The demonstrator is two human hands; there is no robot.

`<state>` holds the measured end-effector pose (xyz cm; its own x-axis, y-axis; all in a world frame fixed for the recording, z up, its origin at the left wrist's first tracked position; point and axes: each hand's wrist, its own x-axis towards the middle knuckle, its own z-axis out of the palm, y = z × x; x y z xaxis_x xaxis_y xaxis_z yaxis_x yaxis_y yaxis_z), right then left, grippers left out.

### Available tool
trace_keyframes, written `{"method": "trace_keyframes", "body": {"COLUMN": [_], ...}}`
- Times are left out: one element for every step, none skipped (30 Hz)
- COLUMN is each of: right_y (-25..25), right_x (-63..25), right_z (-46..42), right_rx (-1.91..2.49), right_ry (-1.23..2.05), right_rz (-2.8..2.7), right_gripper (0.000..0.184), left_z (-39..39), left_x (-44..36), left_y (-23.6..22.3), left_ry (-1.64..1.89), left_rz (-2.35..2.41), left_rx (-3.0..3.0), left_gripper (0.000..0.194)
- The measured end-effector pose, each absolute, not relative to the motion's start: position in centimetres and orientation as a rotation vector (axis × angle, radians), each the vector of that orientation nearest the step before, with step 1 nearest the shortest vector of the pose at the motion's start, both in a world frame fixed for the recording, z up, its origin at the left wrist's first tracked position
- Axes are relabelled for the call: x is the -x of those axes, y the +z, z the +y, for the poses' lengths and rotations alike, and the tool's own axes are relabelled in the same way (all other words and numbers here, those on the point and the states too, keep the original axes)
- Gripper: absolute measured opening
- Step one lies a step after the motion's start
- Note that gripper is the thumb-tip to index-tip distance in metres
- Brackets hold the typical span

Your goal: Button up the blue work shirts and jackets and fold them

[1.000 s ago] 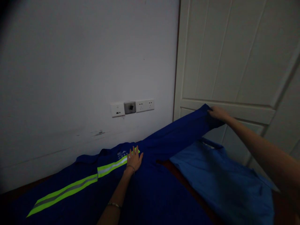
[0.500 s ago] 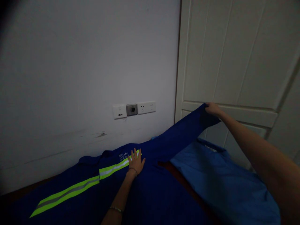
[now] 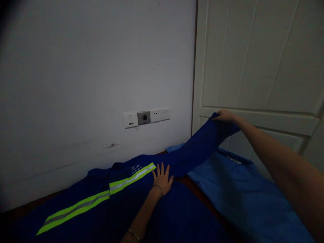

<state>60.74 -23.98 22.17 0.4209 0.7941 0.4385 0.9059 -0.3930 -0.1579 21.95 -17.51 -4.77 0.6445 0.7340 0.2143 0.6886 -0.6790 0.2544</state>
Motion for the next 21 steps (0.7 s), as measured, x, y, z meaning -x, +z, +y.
{"method": "trace_keyframes", "body": {"right_y": [22.3, 22.4, 22.4, 22.3, 22.0, 21.5, 21.0, 20.2, 19.4, 18.5, 17.6, 16.6, 15.6, 14.6, 13.6, 12.5, 11.4, 10.3, 9.0, 7.8, 6.5], "right_x": [-60.6, -60.3, -60.1, -59.8, -59.5, -59.2, -58.9, -58.5, -58.1, -57.7, -57.2, -56.6, -56.0, -55.3, -54.5, -53.5, -52.5, -51.5, -50.4, -49.3, -48.3], "right_z": [-23.7, -23.5, -23.2, -22.8, -22.5, -22.1, -21.7, -21.3, -20.9, -20.4, -20.0, -19.5, -19.1, -18.8, -18.5, -18.3, -18.4, -18.5, -18.9, -19.4, -20.0], "right_rx": [2.383, 2.446, 2.483, 2.486, 2.481, 2.470, 2.461, 2.454, 2.444, 2.430, 2.414, 2.388, 2.363, 2.338, 2.310, 2.297, 2.298, 2.310, 2.336, 2.358, 2.374], "right_ry": [-0.505, -0.610, -0.747, -0.895, -1.000, -1.063, -1.096, -1.106, -1.106, -1.106, -1.106, -1.114, -1.116, -1.106, -1.089, -1.060, -1.028, -0.990, -0.925, -0.833, -0.739], "right_rz": [-1.481, -1.484, -1.473, -1.444, -1.429, -1.433, -1.450, -1.471, -1.490, -1.504, -1.510, -1.518, -1.540, -1.584, -1.644, -1.713, -1.770, -1.815, -1.839, -1.867, -1.883], "right_gripper": [0.027, 0.028, 0.029, 0.028, 0.028, 0.028, 0.028, 0.029, 0.030, 0.030, 0.032, 0.033, 0.034, 0.034, 0.035, 0.035, 0.035, 0.033, 0.030, 0.027, 0.025], "left_z": [-17.7, -17.8, -18.0, -18.1, -18.3, -18.4, -18.5, -18.6, -18.6, -18.7, -18.7, -18.6, -18.6, -18.5, -18.5, -18.4, -18.3, -18.3, -18.2, -18.2, -18.1], "left_x": [-21.9, -21.8, -21.7, -21.5, -21.4, -21.3, -21.2, -21.1, -21.0, -20.9, -20.9, -20.8, -20.8, -20.9, -20.9, -20.9, -21.0, -21.0, -21.1, -21.1, -21.1], "left_y": [-4.5, -4.3, -4.1, -3.9, -3.8, -3.6, -3.5, -3.4, -3.3, -3.3, -3.3, -3.3, -3.3, -3.4, -3.4, -3.5, -3.6, -3.7, -3.7, -3.8, -3.8], "left_ry": [0.444, 0.434, 0.429, 0.423, 0.417, 0.409, 0.399, 0.388, 0.373, 0.362, 0.357, 0.353, 0.351, 0.352, 0.354, 0.359, 0.361, 0.364, 0.369, 0.374, 0.378], "left_rz": [1.106, 1.030, 0.965, 0.914, 0.875, 0.841, 0.804, 0.765, 0.727, 0.692, 0.665, 0.647, 0.636, 0.627, 0.619, 0.613, 0.610, 0.608, 0.610, 0.614, 0.620], "left_rx": [-2.721, -2.726, -2.727, -2.724, -2.721, -2.720, -2.723, -2.730, -2.738, -2.745, -2.749, -2.750, -2.749, -2.746, -2.743, -2.738, -2.734, -2.729, -2.724, -2.719, -2.713], "left_gripper": [0.063, 0.064, 0.065, 0.067, 0.067, 0.067, 0.066, 0.064, 0.061, 0.059, 0.058, 0.057, 0.057, 0.057, 0.057, 0.056, 0.055, 0.054, 0.052, 0.051, 0.049]}}
